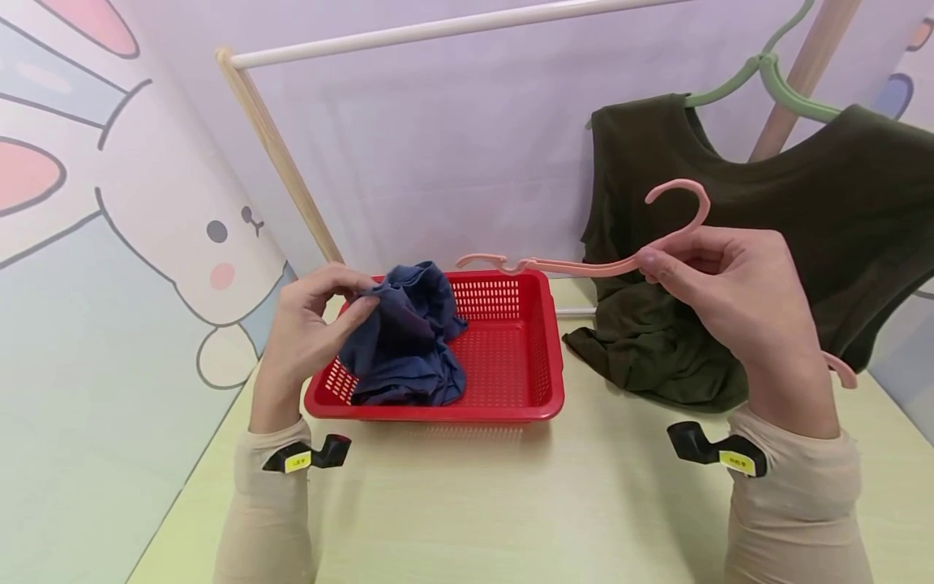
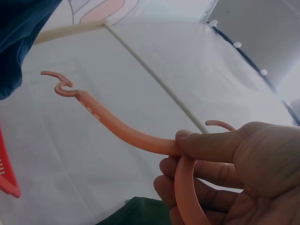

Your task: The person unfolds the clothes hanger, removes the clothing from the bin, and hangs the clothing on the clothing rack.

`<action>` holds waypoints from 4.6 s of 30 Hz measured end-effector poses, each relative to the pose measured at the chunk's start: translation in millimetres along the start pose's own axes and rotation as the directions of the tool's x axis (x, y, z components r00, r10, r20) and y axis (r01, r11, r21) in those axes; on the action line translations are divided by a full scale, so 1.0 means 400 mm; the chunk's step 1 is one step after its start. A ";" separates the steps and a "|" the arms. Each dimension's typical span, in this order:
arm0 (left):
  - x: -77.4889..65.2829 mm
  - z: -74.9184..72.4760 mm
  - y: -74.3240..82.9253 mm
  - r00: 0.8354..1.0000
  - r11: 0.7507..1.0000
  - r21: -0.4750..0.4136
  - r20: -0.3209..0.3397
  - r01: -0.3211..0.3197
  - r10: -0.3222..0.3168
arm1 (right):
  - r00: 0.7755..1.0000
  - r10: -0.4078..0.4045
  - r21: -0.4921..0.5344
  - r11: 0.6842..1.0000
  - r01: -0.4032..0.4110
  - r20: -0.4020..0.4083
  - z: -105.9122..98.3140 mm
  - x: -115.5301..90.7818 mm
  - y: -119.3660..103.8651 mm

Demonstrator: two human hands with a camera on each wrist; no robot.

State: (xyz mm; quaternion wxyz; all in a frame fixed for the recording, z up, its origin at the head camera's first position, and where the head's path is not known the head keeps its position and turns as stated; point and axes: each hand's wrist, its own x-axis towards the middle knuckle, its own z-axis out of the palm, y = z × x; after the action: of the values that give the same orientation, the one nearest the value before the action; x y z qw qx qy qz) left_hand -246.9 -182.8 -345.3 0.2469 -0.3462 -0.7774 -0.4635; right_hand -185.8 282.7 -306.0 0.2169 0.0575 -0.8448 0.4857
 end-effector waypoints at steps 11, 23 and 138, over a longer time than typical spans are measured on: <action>0.007 0.002 0.054 0.977 0.945 -0.262 0.040 -0.194 0.212 | 1.000 0.000 0.043 0.999 0.000 -0.006 -0.006 0.002 -0.002; -0.007 0.004 0.033 0.994 0.987 -0.121 0.055 0.106 -0.100 | 1.000 0.007 0.069 0.998 -0.005 -0.029 -0.002 0.000 -0.001; 0.046 0.078 0.093 0.886 0.950 -0.305 -0.456 -0.064 -0.087 | 0.858 -0.496 0.621 0.633 0.462 -0.132 0.361 0.153 -0.206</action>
State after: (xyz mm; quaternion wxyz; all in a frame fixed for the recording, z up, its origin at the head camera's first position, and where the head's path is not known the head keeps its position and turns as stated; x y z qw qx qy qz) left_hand -232.0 -137.1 -326.0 0.3649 -0.2552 -0.6149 -0.6508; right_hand -260.4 124.5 -277.2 0.2836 0.3615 -0.5902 0.6638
